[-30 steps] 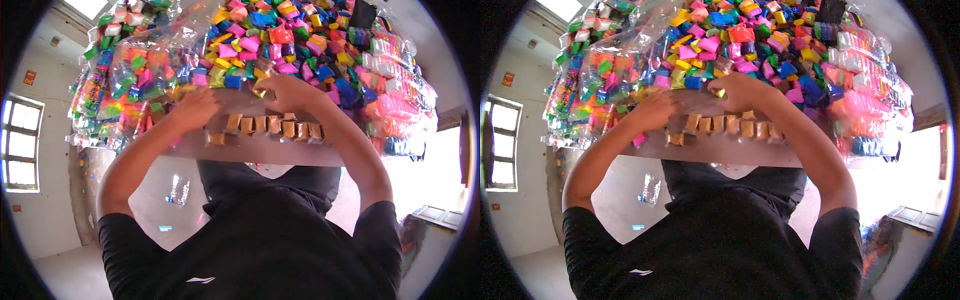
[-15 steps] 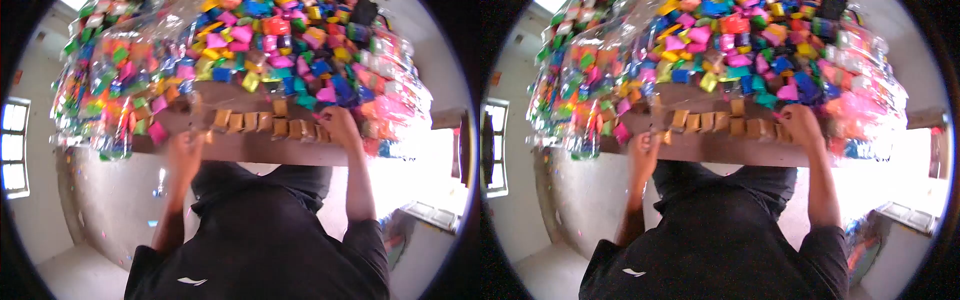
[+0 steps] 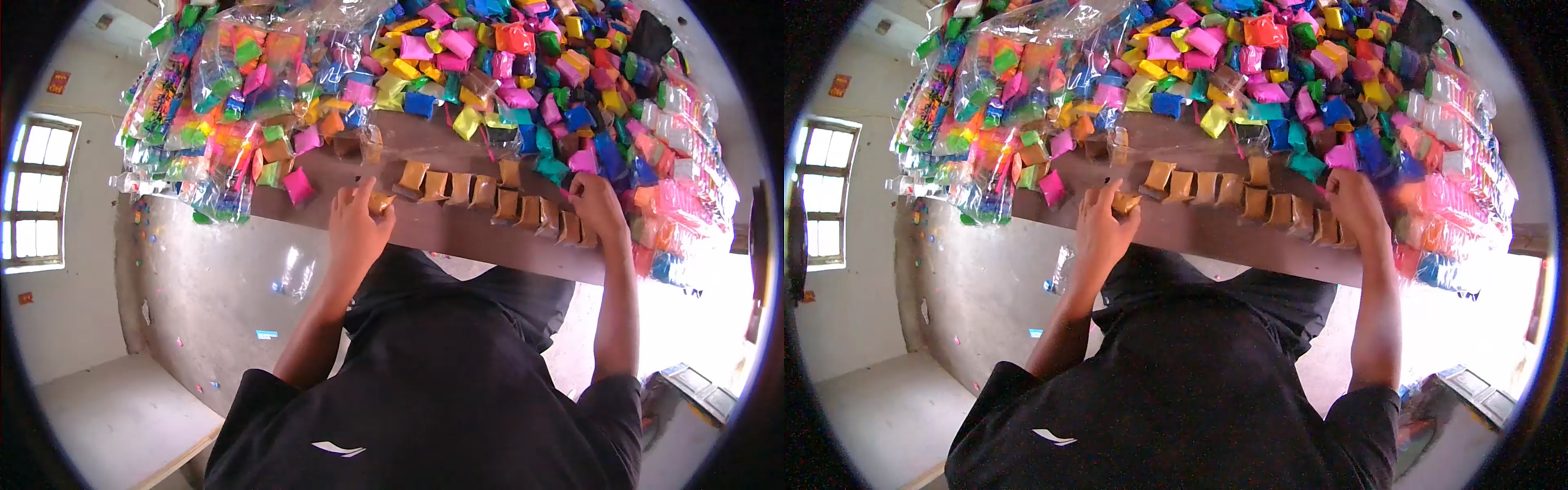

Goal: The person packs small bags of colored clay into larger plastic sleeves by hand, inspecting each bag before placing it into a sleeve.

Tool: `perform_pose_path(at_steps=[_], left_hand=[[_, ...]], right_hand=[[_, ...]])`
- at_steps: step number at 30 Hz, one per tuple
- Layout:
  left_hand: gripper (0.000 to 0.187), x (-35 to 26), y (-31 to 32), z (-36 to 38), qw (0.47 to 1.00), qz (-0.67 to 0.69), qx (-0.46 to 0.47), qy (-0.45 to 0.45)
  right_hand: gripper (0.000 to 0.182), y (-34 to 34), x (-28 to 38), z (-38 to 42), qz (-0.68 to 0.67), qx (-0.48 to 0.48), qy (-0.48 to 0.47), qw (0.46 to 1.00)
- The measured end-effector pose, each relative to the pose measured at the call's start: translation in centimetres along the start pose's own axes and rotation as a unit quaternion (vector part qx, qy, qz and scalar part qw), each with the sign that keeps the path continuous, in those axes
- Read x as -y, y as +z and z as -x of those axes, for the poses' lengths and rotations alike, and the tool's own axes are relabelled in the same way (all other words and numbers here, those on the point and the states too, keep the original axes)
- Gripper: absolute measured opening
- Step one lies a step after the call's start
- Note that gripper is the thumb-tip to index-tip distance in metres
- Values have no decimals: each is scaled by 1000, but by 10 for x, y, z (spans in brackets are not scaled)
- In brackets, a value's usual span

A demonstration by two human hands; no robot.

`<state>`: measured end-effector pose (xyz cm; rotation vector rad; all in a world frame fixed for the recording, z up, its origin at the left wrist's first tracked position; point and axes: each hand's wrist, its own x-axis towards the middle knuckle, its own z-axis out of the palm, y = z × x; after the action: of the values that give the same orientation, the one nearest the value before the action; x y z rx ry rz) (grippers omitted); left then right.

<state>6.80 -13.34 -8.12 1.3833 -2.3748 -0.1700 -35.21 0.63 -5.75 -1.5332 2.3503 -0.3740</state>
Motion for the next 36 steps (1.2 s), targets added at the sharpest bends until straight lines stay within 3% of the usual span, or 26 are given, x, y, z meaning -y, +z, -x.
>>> perform_pose_path(at_steps=[2, 3, 4, 5, 6, 8, 10, 12, 14, 16, 18, 20, 23, 26, 29, 36], left_hand=[[53, 7, 0, -2, 990, 127, 18, -51], [53, 10, -1, -3, 991, 125, 19, -49], [47, 14, -2, -4, 925, 323, 62, -191], [42, 19, -4, -4, 798, 499, 99, -323], [42, 22, -10, -3, 799, 496, 96, -325], [40, 19, -35, 0, 494, 790, 164, -325], [52, -13, -62, 0, 507, 770, 149, -358], [53, -25, -70, 2, 431, 831, 216, -279], [52, -49, -81, 6, 442, 827, 218, -270], [50, -71, -98, 8, 523, 781, 234, -247], [47, -85, -105, 10, 523, 778, 257, -236], [40, -98, -108, 11, 562, 743, 249, -263], [24, -104, -97, 14, 563, 750, 250, -242], [19, -121, -95, 12, 544, 757, 225, -284], [14, -124, -86, 10, 541, 772, 218, -252], [37, -134, -86, 3, 496, 783, 228, -299]], right_hand=[[15, 5, -3, 0, -47, 2, -11, 999], [15, 2, 0, 3, -49, 1, -10, 999], [15, -5, 8, 8, -49, -46, -28, 997], [15, -13, 18, 13, -48, -91, -48, 994], [15, -23, 31, 18, -51, -89, -51, 993], [14, -38, 61, 33, -131, -162, -39, 977], [14, -32, 85, 46, -157, -182, -38, 970], [17, -23, 113, 62, -240, -186, -112, 946], [18, -10, 141, 76, -297, -189, -151, 924], [17, -3, 167, 92, -357, -166, -137, 909], [17, 2, 184, 108, -413, -144, -119, 891], [16, 6, 194, 119, -489, -114, -127, 855], [15, 10, 200, 126, -519, -114, -132, 837], [14, 14, 200, 132, -525, -98, -135, 835], [13, 17, 194, 138, -511, -73, -130, 847], [16, 20, 198, 142, -552, -86, -90, 825]])
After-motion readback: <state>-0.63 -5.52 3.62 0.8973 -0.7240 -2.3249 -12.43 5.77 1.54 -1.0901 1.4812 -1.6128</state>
